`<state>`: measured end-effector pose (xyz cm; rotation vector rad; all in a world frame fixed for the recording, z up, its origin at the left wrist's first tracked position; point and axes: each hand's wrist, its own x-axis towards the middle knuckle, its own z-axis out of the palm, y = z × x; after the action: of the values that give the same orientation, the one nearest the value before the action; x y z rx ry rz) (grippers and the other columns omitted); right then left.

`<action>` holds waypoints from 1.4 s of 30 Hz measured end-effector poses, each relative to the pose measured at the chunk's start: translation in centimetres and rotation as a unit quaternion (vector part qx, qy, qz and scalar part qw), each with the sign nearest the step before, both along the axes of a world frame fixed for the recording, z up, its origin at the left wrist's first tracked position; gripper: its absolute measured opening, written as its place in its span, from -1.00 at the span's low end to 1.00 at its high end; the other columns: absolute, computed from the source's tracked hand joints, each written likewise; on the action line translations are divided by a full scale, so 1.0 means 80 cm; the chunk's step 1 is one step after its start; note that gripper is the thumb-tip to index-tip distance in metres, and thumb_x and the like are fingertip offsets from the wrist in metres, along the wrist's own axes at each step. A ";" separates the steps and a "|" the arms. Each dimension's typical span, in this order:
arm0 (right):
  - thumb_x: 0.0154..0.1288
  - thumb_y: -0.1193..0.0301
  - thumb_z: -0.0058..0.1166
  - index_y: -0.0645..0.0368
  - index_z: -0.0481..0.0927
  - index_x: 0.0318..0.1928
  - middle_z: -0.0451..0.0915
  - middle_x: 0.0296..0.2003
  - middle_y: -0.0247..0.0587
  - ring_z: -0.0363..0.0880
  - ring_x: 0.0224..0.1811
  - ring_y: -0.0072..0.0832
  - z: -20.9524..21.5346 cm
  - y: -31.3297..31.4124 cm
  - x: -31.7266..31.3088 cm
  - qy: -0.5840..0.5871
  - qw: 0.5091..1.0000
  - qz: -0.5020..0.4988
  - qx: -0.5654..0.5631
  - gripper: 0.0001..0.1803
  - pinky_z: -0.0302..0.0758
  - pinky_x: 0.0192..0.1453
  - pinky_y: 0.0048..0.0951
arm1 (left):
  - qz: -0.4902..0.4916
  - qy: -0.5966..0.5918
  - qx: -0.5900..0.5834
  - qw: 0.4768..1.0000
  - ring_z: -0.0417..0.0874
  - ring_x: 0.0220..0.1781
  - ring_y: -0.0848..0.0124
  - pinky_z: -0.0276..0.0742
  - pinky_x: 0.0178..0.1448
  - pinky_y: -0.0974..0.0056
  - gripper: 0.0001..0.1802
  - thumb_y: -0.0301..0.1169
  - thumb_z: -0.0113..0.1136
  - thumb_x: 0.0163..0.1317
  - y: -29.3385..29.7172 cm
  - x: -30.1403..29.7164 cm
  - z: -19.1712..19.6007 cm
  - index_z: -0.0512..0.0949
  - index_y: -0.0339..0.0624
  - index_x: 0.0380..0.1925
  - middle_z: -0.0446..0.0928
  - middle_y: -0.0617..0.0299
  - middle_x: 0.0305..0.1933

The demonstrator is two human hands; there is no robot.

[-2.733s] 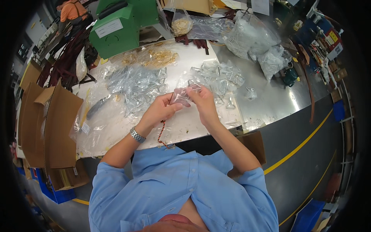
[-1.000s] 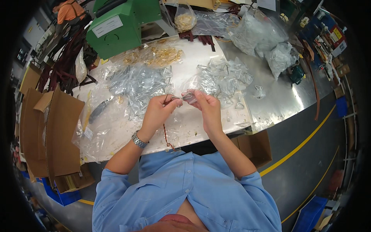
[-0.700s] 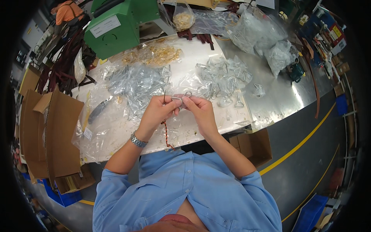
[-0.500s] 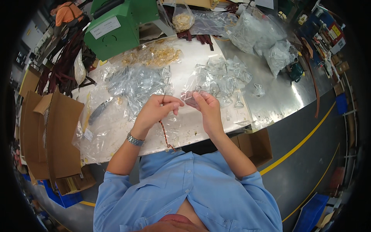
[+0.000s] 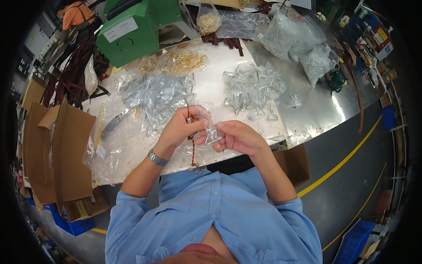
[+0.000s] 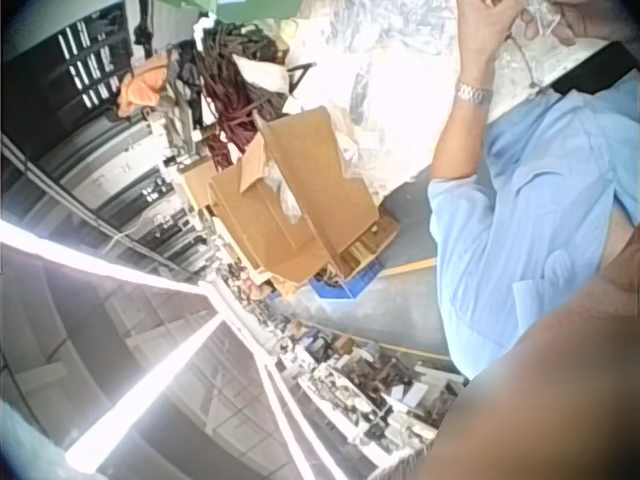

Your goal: Packaging small metal hardware components into individual plastic bags.

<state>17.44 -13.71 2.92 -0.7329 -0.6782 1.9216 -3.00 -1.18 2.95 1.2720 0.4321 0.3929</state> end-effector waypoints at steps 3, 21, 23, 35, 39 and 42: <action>0.75 0.18 -0.17 0.33 0.45 0.31 0.66 0.06 0.04 0.33 -0.56 -0.71 -0.022 -0.007 -0.002 0.192 0.978 0.024 -0.077 -0.54 0.36 -0.48 -0.62 | 0.002 -0.032 0.005 0.999 0.66 -0.45 0.64 0.36 -0.39 0.52 -0.86 -0.45 0.38 0.40 -0.006 0.004 0.007 0.70 -0.26 -0.11 0.69 0.37 -0.37; 0.73 0.27 -0.10 0.21 0.54 -0.20 0.45 -0.42 -0.48 0.21 -0.60 -0.80 0.048 -0.036 0.004 -0.326 0.934 -0.132 0.067 -0.68 0.11 -0.57 -0.65 | 0.117 0.023 0.107 0.987 0.37 -0.39 0.68 0.28 -0.31 0.52 -0.56 -0.40 0.18 0.51 0.027 -0.004 -0.001 0.55 -0.24 0.34 0.46 0.50 -0.37; 0.72 0.27 -0.08 0.20 0.54 -0.21 0.46 -0.43 -0.48 0.22 -0.58 -0.80 0.051 -0.036 0.002 -0.333 0.932 -0.127 0.067 -0.68 0.14 -0.54 -0.65 | 0.093 0.037 0.163 0.981 0.38 -0.28 0.68 0.31 -0.20 0.53 -0.51 -0.35 0.09 0.58 0.028 -0.008 -0.008 0.48 -0.24 0.44 0.56 0.46 -0.23; 0.63 0.36 0.03 0.25 0.59 -0.15 0.56 -0.42 -0.33 0.42 -0.44 -0.59 0.030 -0.025 -0.030 -0.536 0.815 -0.180 0.126 -0.78 0.40 -0.30 -0.47 | -0.201 0.030 0.030 0.979 0.39 -0.50 0.67 0.34 -0.41 0.50 -0.38 -0.36 -0.03 0.65 0.007 -0.002 0.006 0.17 -0.17 0.64 0.74 0.18 -0.24; 0.59 0.41 0.06 0.31 0.59 -0.10 0.59 -0.40 -0.10 0.56 -0.38 -0.33 0.026 -0.027 -0.034 -0.592 0.754 -0.215 0.185 -0.81 0.49 -0.22 -0.28 | -0.235 -0.012 -0.093 0.967 0.40 -0.54 0.67 0.35 -0.43 0.50 -0.30 -0.35 0.05 0.62 0.010 -0.004 0.006 0.09 -0.14 0.67 0.74 0.06 -0.25; 0.58 0.44 0.05 0.32 0.60 -0.07 0.62 -0.37 -0.02 0.63 -0.33 -0.20 0.033 -0.026 -0.035 -0.606 0.750 -0.203 0.170 -0.83 0.52 -0.19 -0.23 | -0.249 -0.032 -0.154 0.955 0.39 -0.56 0.68 0.34 -0.44 0.52 -0.26 -0.34 0.09 0.60 0.010 -0.004 0.006 0.06 -0.14 0.68 0.73 0.01 -0.25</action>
<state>14.60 -15.82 5.59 -1.7126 -1.4310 0.6714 -3.33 -0.36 3.47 1.0133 0.0989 -0.0624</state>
